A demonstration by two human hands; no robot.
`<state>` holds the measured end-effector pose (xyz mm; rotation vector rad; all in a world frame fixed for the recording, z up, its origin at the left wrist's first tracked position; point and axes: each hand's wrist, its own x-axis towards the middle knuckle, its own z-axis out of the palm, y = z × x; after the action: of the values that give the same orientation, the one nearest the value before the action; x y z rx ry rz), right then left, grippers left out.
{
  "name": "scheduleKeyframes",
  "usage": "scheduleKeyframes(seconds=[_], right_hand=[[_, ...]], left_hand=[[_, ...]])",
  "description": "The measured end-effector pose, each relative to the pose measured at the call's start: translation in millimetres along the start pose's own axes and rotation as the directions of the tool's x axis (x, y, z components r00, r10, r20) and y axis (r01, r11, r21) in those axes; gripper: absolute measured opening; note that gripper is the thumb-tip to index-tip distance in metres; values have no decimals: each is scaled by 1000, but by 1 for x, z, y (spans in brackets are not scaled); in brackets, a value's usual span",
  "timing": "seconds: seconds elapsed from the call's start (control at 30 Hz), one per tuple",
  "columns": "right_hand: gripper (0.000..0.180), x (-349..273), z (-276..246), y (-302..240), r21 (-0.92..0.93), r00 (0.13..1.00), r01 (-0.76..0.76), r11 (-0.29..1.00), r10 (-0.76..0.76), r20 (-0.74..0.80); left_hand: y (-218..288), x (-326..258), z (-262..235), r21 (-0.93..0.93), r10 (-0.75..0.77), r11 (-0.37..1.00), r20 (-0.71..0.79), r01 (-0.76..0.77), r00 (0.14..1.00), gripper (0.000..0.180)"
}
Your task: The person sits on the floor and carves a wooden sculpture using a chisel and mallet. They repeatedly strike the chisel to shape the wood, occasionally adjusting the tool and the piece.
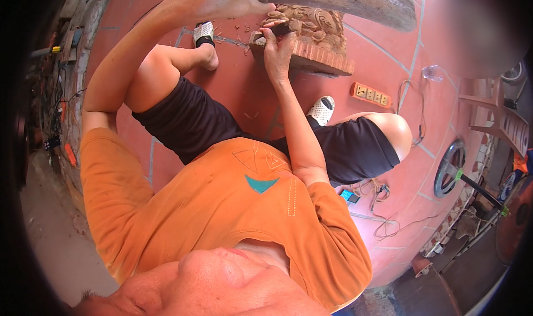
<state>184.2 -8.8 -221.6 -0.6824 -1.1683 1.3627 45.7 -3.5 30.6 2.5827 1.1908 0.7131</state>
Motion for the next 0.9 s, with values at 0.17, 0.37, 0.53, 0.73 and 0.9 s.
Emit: scheduleKeyframes(seconds=[0.17,0.37,0.53,0.73,0.9], right_hand=[[11,-2,5,-11,-8,997,-58,998,58,-44],[13,-4,-3,-18,112,989,-120,986,128,-73],[13,-12,-6,-7,73,994,-79,994,84,-66],[12,-18,-6,-9,-34,998,-10,999,8,-65],[11,-20,-7,-19,73,986,-131,989,137,-95]], left_hand=[[-17,-13,16,345,-248,933,404,105,881,60],[-32,-19,4,335,-180,940,324,65,929,67],[-35,-24,0,324,-141,943,193,73,971,81],[-28,-31,-5,273,-141,958,186,87,972,81],[-28,-36,-5,270,-120,961,206,61,971,78]])
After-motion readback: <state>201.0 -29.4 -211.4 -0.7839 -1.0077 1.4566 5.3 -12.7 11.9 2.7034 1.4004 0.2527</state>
